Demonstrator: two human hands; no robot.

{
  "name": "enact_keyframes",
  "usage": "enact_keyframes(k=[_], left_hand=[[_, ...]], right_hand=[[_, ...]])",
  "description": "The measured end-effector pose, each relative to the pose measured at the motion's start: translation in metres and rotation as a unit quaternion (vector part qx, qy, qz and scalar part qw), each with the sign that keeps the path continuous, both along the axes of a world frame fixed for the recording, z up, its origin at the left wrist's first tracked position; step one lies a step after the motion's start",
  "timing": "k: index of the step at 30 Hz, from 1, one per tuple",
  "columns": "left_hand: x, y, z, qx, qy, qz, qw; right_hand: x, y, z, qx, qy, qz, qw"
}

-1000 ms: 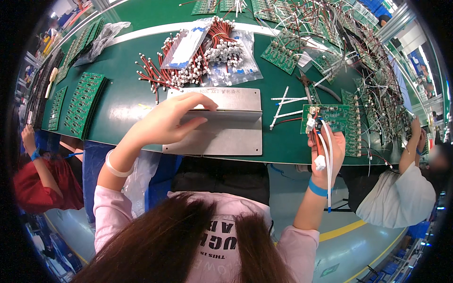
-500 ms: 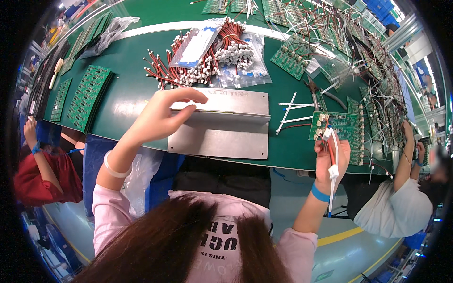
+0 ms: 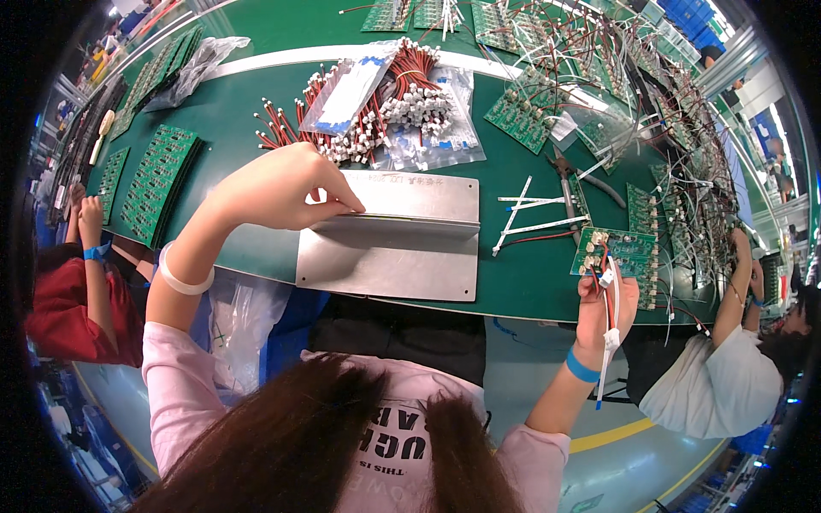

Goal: Picking up, inspecting, and organizing green printed circuit boards with attached wires into assembly trays on a production line.

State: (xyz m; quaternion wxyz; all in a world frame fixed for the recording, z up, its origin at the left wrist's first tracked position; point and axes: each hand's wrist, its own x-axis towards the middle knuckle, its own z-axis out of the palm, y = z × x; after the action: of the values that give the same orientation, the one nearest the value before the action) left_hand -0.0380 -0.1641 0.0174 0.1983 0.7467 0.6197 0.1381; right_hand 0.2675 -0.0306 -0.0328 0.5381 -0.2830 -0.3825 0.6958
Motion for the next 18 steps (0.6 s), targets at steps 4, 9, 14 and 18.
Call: enact_keyframes(k=[4,9,14,18], left_hand=[[-0.001,0.002,-0.003,-0.002,-0.027,-0.010,1.000],[0.007,0.010,-0.002,0.029,0.011,-0.022,0.999],[0.021,0.026,-0.002,0.066,0.018,-0.052,0.996],[0.029,0.041,-0.007,0.072,-0.009,-0.065,0.995]], right_hand=[[-0.001,0.003,-0.002,-0.026,0.011,0.012,1.000],[-0.004,0.006,-0.004,-0.029,0.004,0.019,0.999],[-0.004,0.001,0.000,-0.025,-0.005,0.000,1.000],[-0.003,0.000,0.003,-0.037,-0.015,-0.018,0.999]])
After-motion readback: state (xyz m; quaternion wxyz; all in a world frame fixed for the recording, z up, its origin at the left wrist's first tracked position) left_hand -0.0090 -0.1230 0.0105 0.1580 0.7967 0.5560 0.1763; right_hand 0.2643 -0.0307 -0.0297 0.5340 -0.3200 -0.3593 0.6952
